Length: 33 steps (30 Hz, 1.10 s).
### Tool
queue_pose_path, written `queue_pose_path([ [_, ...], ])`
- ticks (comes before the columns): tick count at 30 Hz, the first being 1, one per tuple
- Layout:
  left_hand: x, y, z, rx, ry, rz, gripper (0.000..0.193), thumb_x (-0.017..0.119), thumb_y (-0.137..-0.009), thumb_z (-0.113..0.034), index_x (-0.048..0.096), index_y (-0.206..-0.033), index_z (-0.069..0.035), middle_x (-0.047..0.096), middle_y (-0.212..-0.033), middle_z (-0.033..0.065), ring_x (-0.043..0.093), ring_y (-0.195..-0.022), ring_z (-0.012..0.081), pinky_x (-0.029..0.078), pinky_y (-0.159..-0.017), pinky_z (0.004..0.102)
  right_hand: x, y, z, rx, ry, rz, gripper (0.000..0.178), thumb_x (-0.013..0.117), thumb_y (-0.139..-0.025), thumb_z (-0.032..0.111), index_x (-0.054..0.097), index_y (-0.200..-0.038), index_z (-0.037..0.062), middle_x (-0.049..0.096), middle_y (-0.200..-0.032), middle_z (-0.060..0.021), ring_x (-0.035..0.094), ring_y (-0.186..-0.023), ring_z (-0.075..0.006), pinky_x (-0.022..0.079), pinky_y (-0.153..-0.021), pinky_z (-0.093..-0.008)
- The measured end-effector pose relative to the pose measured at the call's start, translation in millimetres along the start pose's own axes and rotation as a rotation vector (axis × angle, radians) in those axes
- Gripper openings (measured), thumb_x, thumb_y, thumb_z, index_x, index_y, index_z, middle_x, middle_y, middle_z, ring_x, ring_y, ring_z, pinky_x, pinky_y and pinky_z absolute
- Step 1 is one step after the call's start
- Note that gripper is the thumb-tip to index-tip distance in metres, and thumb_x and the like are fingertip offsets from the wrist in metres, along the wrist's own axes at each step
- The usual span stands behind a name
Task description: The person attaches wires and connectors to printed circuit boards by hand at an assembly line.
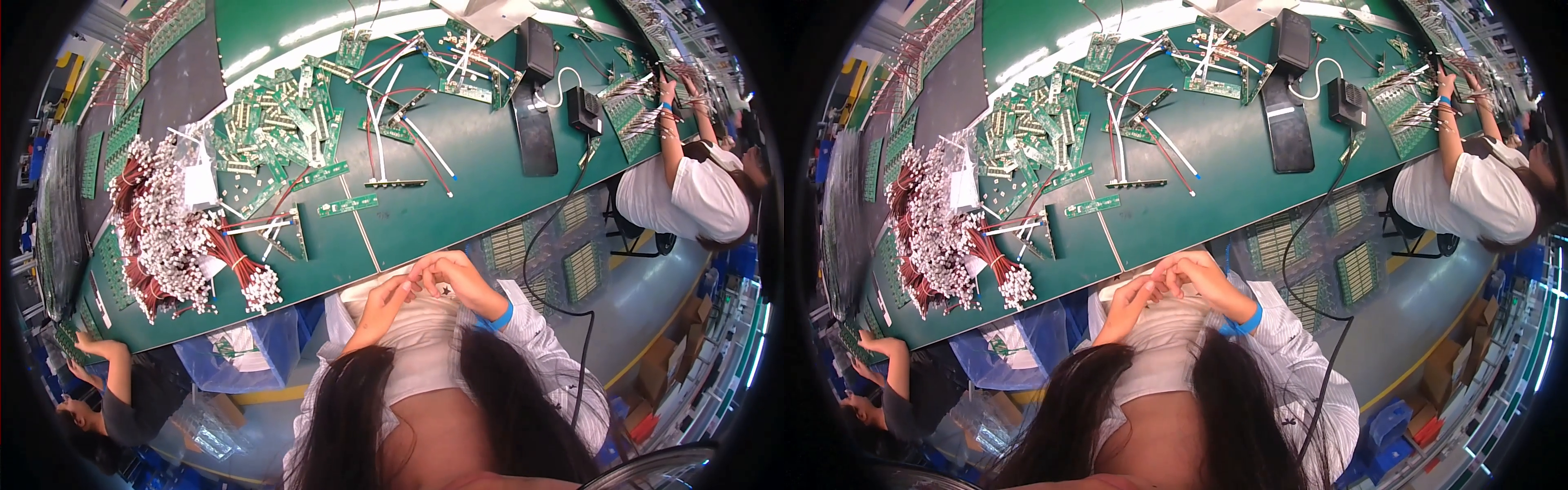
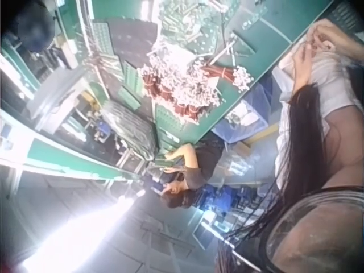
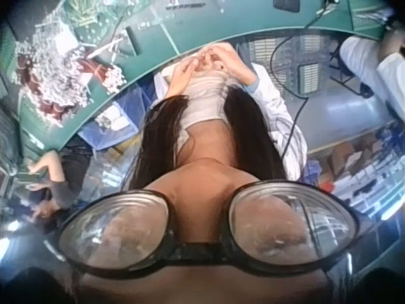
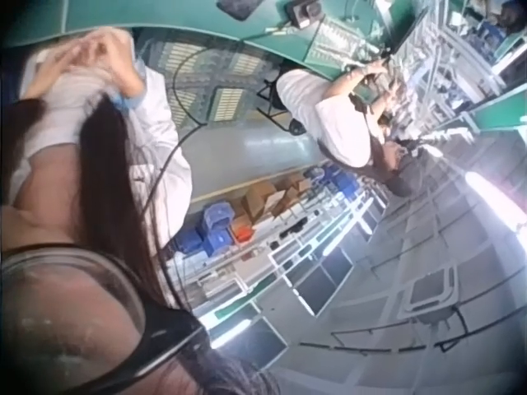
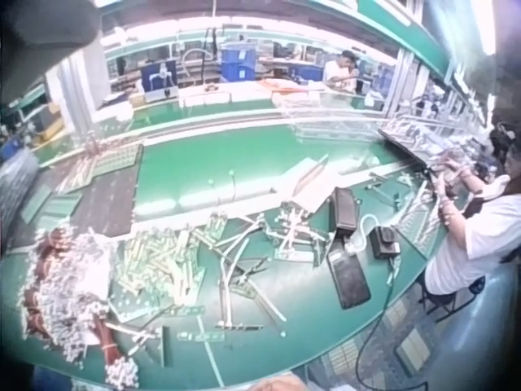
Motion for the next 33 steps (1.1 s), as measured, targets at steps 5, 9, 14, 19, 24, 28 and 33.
queue_pose_path([
  [5, -5.6, -11.4, -0.3, 0.019, 0.117, -0.094, 0.022, 0.045, -0.088, -0.013, 0.055, -0.1, 0.003, 0.056, -0.083, 0.0038, 0.05, -0.076, 0.0107, 0.04, -0.071, 0.0228, 6.3, -0.5, -0.3, 0.002, -0.068, -0.03, 0.03, 0.032, -0.079, 0.009, 0.058, -0.084, -0.0054, 0.051, -0.058, -0.0085, 0.049, -0.053, -0.0138, 0.041, -0.055, -0.0247],
  [9, -5.5, -10.0, 2.1, 0.014, 0.139, -0.097, 0.023, 0.045, -0.088, -0.013, 0.056, -0.1, 0.002, 0.058, -0.086, 0.004, 0.052, -0.078, 0.0102, 0.04, -0.072, 0.0231, 9.0, -0.2, 2.2, 0.025, -0.121, -0.058, 0.03, 0.034, -0.078, 0.01, 0.058, -0.083, -0.0067, 0.051, -0.057, -0.0089, 0.048, -0.052, -0.0139, 0.041, -0.054, -0.0246],
  [14, -7.6, -16.1, 2.1, -0.005, 0.162, -0.058, 0.023, 0.046, -0.088, -0.013, 0.056, -0.102, 0.001, 0.058, -0.091, 0.0048, 0.051, -0.079, 0.0102, 0.04, -0.073, 0.024, 2.0, -3.2, 7.0, 0.066, -0.139, -0.03, 0.029, 0.035, -0.077, 0.009, 0.058, -0.082, -0.0069, 0.052, -0.058, -0.0097, 0.048, -0.052, -0.0144, 0.041, -0.053, -0.0251],
  [19, -6.3, -16.3, -2.2, 0.0, 0.541, -0.014, 0.026, 0.046, -0.087, -0.013, 0.05, -0.109, 0.0, 0.055, -0.105, 0.0071, 0.051, -0.095, 0.0151, 0.04, -0.085, 0.0292, -10.5, -14.0, 2.5, 0.125, 0.014, 0.129, 0.028, 0.036, -0.078, 0.009, 0.058, -0.085, -0.0068, 0.055, -0.063, -0.0103, 0.051, -0.055, -0.0155, 0.043, -0.055, -0.0264],
  [24, -18.4, -18.1, -11.7, 0.054, 0.853, -0.065, 0.027, 0.044, -0.088, -0.013, 0.046, -0.112, 0.0, 0.049, -0.115, 0.0079, 0.043, -0.11, 0.0175, 0.029, -0.099, 0.0364, -41.1, -23.2, -25.1, -0.022, -0.009, -0.159, 0.022, 0.043, -0.086, 0.012, 0.055, -0.097, -0.0015, 0.059, -0.078, -0.009, 0.057, -0.069, -0.017, 0.047, -0.066, -0.0293],
  [28, -20.8, -14.9, 5.7, 0.04, 1.032, -0.003, 0.032, 0.043, -0.088, -0.012, 0.04, -0.116, 0.004, 0.044, -0.121, 0.0126, 0.039, -0.115, 0.022, 0.028, -0.102, 0.039, -40.2, -22.0, -30.1, -0.086, -0.042, -0.298, 0.031, 0.051, -0.081, 0.003, 0.045, -0.111, 0.0004, 0.052, -0.104, -0.0068, 0.051, -0.093, -0.0164, 0.042, -0.079, -0.0299],
  [33, -15.8, -10.8, 7.2, 0.038, 1.103, 0.001, 0.031, 0.044, -0.088, -0.012, 0.041, -0.114, 0.005, 0.043, -0.121, 0.0151, 0.041, -0.113, 0.0231, 0.029, -0.101, 0.0361, -49.7, -19.8, -36.9, -0.34, -0.301, 0.16, 0.033, 0.049, -0.084, 0.013, 0.043, -0.113, -0.0023, 0.055, -0.102, -0.0117, 0.053, -0.093, -0.0228, 0.038, -0.086, -0.0359],
])
Point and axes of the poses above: each hand's wrist, its own y-axis away from the middle knuckle, its own x-axis out of the palm, z = x × y, the point moved 3 cm from there along -y, towards the middle knuckle
